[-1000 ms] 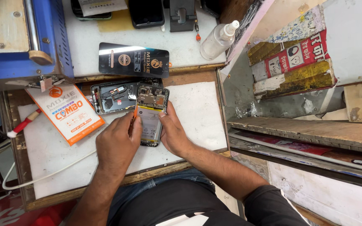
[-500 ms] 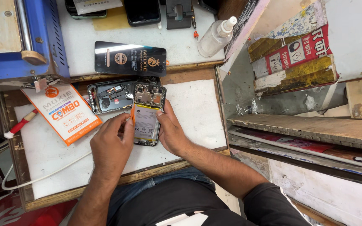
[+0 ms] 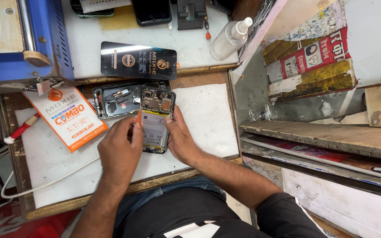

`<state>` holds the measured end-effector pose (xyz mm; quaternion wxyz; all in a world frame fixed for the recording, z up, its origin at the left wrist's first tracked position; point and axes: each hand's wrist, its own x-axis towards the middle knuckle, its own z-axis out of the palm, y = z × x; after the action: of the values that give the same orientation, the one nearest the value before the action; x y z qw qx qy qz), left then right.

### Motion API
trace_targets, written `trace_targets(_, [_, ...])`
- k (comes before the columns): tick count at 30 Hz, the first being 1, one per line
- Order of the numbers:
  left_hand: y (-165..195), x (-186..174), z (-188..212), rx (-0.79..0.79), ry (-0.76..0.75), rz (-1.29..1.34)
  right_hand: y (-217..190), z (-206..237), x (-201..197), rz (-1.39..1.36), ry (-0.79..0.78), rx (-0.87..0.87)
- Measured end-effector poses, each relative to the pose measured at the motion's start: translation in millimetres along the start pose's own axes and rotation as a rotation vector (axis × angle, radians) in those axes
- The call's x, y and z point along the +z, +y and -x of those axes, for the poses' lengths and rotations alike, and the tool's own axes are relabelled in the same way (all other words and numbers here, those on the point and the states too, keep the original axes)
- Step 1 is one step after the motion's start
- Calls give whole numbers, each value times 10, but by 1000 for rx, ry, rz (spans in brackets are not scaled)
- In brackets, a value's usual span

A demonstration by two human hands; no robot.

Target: The person works on a disassembled smartphone at a repair workbench, connecting the flex cable of a replacement display to the phone body, powering the screen on to test it, peeling the protective film from the new display, and handling the screen assembly and phone frame.

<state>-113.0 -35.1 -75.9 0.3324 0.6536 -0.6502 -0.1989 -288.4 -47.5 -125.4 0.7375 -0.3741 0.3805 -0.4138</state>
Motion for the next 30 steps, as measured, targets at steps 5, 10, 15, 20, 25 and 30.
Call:
trace_targets(5, [5,-34,81,-61,-42,59,-17,0,13,-24,-3,-31])
trace_targets(10, [0,44,106,7,3,-64,-6,-10,14,-25,-21,-46])
trace_targets(15, [-39,10,105,0,-9,-16,13,-2,6,-13,6,-19])
trace_targets(20, [-44,-83,199,36,-49,78,22,-1,-6,-12,17,-18])
trace_targets(25, [-7,-34,268,3,23,-45,40,-4,-1,-8,28,-1])
trace_targets(30, [27,36,286,82,68,-188,54,-2,1,-5,19,-40])
